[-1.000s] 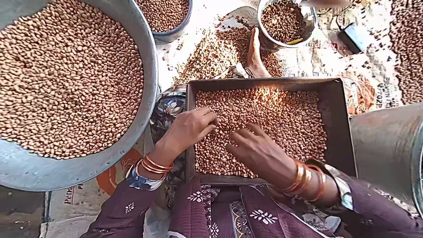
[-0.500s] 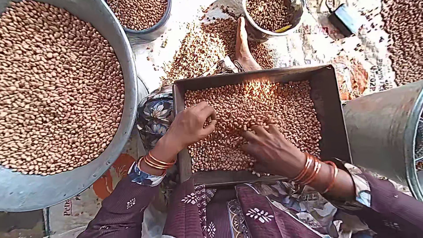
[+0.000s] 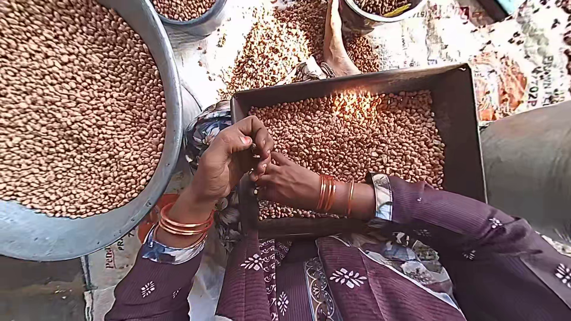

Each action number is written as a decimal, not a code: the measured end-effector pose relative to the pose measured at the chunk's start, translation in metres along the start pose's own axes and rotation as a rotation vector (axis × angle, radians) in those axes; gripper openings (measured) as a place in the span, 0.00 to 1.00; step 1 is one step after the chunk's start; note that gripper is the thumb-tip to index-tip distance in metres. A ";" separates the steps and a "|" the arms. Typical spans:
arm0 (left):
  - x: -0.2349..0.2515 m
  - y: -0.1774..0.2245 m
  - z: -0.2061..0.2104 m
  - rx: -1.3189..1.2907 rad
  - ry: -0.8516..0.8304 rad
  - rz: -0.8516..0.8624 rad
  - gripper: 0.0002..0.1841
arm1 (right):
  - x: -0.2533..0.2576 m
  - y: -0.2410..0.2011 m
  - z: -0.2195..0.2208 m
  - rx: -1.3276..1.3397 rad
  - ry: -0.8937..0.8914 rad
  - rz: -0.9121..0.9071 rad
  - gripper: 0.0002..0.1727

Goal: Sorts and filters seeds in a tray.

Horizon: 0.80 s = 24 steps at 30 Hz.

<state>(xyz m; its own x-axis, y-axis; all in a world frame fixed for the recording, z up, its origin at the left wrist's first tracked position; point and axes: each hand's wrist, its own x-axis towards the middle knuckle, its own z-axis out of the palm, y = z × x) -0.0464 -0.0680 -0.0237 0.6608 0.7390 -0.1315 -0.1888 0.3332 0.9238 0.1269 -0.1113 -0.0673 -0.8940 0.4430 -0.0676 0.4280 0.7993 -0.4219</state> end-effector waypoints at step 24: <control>0.014 -0.093 0.037 1.412 -0.301 0.250 0.09 | -0.152 0.055 -0.055 0.035 -0.177 0.825 0.28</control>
<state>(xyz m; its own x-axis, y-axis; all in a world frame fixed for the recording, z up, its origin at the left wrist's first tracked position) 0.0077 -0.1105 -0.0979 0.8751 0.4840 -0.0038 0.4178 -0.7513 0.5109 0.2936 -0.1120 -0.0311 -0.3055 0.8066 -0.5060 0.9511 0.2332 -0.2025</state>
